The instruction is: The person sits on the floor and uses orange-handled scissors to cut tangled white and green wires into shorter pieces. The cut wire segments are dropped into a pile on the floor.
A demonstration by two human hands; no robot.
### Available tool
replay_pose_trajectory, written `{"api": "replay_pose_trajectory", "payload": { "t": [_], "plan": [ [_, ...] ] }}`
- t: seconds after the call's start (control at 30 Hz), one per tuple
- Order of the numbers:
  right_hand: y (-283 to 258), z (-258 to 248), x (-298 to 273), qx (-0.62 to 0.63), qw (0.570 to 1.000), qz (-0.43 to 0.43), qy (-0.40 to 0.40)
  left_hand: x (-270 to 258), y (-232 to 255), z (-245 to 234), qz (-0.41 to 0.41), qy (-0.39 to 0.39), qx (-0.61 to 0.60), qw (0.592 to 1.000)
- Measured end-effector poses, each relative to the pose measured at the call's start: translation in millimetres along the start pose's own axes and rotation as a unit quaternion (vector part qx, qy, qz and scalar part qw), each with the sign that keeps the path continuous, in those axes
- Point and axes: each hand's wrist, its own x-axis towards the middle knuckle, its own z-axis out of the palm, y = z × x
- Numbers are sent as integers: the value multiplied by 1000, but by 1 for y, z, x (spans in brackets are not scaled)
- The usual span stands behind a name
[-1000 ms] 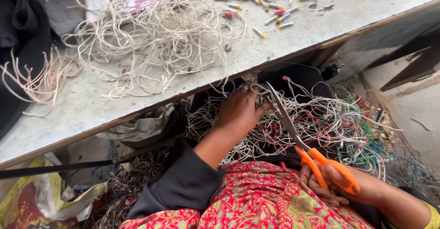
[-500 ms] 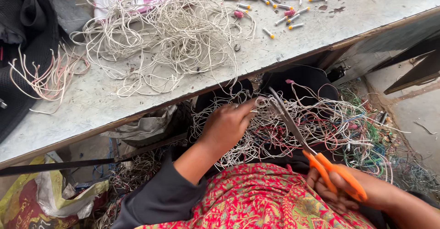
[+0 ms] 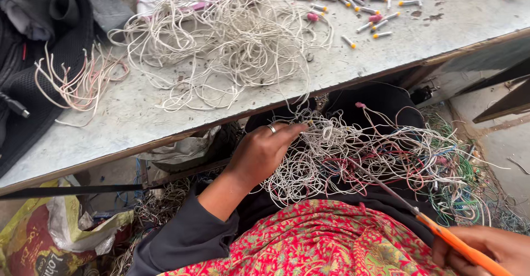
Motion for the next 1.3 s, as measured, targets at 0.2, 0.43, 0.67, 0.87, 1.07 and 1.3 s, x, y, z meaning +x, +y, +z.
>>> {"api": "replay_pose_trajectory", "payload": {
  "t": [0.2,0.43,0.67,0.87,1.07,1.3],
  "plan": [
    [-27,6,13,157,984,-44,-77,4,0,2,-18,-27,82,996],
    [5,-1,51,62,974,-202,-85,12,31,-20,-17,74,66,995],
    [40,-20,63,-172,966,-192,13,1,38,-55,-43,96,110,988],
    [-15,3,60,-118,983,-143,-16,-12,40,-49,37,96,127,987],
    [-35,21,56,105,990,-86,-49,-21,23,-32,-6,45,61,997],
    [-16,17,67,138,983,-99,-63,-16,33,-29,-50,81,22,995]
  ]
}}
